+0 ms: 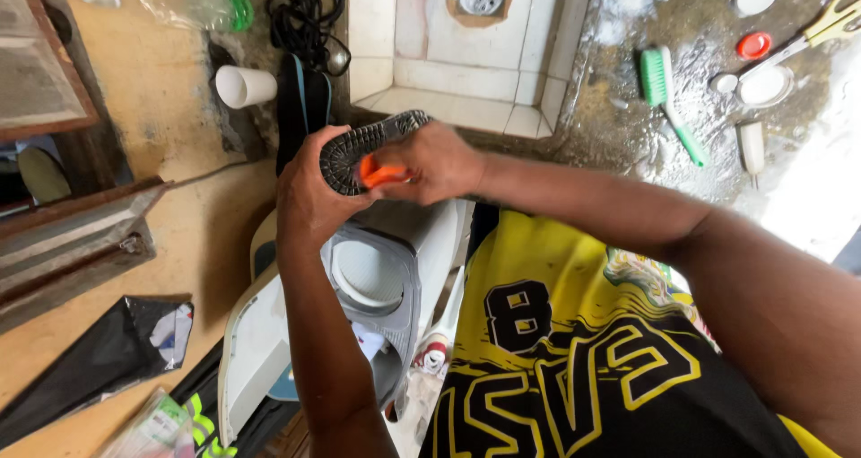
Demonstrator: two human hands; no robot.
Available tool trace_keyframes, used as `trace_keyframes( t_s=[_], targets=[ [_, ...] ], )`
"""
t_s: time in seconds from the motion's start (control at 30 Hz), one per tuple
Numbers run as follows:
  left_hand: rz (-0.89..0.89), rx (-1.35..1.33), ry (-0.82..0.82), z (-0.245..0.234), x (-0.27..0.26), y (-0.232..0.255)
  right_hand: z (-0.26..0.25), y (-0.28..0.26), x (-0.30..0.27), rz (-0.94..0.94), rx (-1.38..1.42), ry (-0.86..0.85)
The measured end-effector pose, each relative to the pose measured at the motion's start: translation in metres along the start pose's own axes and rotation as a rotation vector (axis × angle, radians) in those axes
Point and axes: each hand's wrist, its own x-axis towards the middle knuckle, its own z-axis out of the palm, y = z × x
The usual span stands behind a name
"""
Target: The person cleans a shoe and its sole with a brush and soapy water.
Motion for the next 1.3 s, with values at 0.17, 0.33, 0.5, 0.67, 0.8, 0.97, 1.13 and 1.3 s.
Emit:
trace_keyframes(
  t_s=[0.17, 0.33, 0.5, 0.67, 0.8, 0.97, 1.13, 1.3],
  targets=[
    [-0.047, 0.098, 0.017, 0.002, -0.002, 0.004, -0.019, -0.001, 0.018, 0.156, 0.255, 0.068],
    [0.108, 0.064, 0.014, 0.000, -0.008, -0.006, -0.014, -0.005, 0.028, -0.082, 0.049, 0.132],
    [-0.054, 0.120, -0.015, 0.002, -0.011, -0.010, -0.012, 0.003, 0.032, 0.006, 0.113, 0.227],
    [0.043, 0.079, -0.027, -0.002, -0.005, -0.013, -0.013, 0.017, 0.045, 0.042, -0.038, 0.090],
    [-0.008, 0.151, -0.006, 0.002, -0.006, -0.013, -0.013, 0.010, 0.044, 0.005, 0.142, 0.178],
    [0.147, -0.002, -0.050, -0.008, 0.000, -0.017, -0.008, 0.022, 0.047, 0.125, -0.057, 0.039],
    [0.138, 0.127, -0.015, -0.012, -0.002, -0.021, -0.039, 0.084, 0.038, 0.342, 0.013, 0.186],
    [0.078, 0.118, -0.006, -0.014, -0.007, -0.028, -0.110, 0.090, -0.040, 0.686, -0.314, 0.045]
  ],
)
